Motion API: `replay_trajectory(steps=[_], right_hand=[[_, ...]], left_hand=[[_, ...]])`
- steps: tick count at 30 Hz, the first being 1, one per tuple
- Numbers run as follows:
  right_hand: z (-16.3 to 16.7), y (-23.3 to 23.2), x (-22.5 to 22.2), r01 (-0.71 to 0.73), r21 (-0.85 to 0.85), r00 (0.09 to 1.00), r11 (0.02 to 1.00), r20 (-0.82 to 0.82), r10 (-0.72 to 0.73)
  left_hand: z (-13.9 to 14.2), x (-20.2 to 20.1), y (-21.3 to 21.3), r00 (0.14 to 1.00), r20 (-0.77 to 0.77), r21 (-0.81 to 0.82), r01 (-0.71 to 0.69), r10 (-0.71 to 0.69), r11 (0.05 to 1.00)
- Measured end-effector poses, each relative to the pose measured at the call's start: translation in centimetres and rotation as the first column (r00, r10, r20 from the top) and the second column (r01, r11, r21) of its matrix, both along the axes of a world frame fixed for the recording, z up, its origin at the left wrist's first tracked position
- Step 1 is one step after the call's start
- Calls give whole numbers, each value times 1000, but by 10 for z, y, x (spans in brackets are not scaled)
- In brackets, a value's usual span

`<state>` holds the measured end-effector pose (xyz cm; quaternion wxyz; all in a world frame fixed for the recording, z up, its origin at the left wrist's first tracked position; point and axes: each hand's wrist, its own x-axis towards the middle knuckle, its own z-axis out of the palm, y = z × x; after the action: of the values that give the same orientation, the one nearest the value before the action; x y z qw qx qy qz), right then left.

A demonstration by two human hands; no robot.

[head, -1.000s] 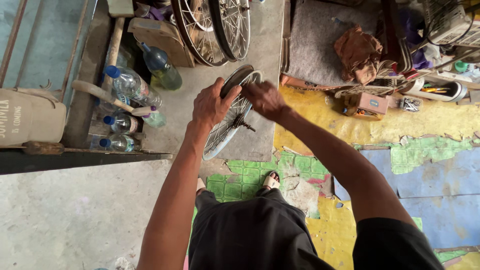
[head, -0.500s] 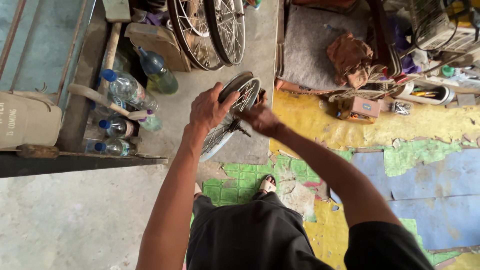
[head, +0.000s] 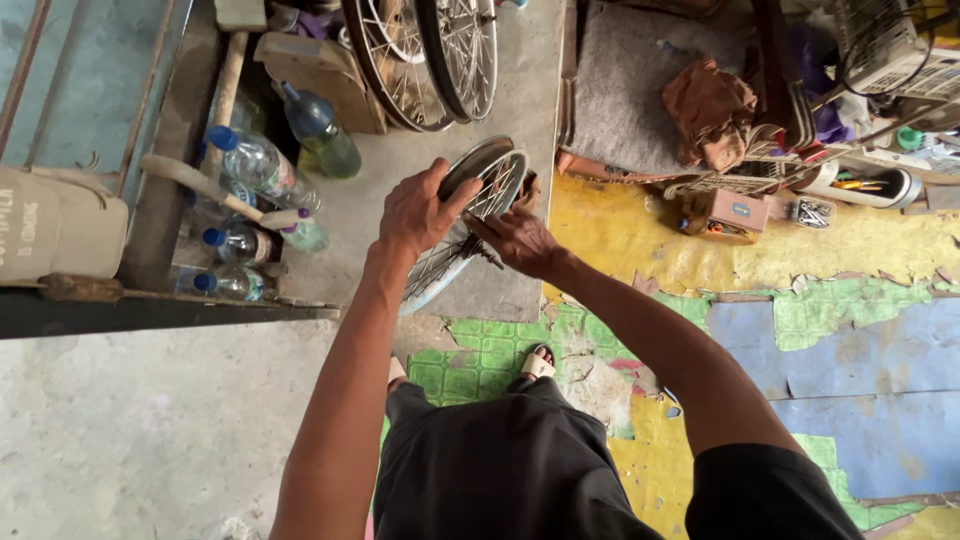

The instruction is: The person holds a bicycle wheel with one hand and uses a small tool to adjust the hub and spokes with the other hand. The person repeatedly rotates the wheel and makes small adjustments to the hub area throughout the clip.

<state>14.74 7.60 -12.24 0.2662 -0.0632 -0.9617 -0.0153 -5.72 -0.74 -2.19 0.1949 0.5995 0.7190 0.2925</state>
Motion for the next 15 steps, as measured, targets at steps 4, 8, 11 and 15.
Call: replay_trajectory(steps=[4,8,11,15], right_hand=[[8,25,-1,53,-13,998,998,29,-53],[7,29,0,58,-4,998,998,9,-58],[-6,1,2,23,2,1000,1000,-4,-23],[-8,6,0,45,-30,992,999,122,-41]], left_hand=[[1,-1,-3,1000,18,-1,-11,11,1000],[5,-1,-4,1000,8,-30,-17,17,999],[5,1,-2,1000,22,-19,7,-7,1000],[2,-2,-4,1000,-13,44,20,-19,999]])
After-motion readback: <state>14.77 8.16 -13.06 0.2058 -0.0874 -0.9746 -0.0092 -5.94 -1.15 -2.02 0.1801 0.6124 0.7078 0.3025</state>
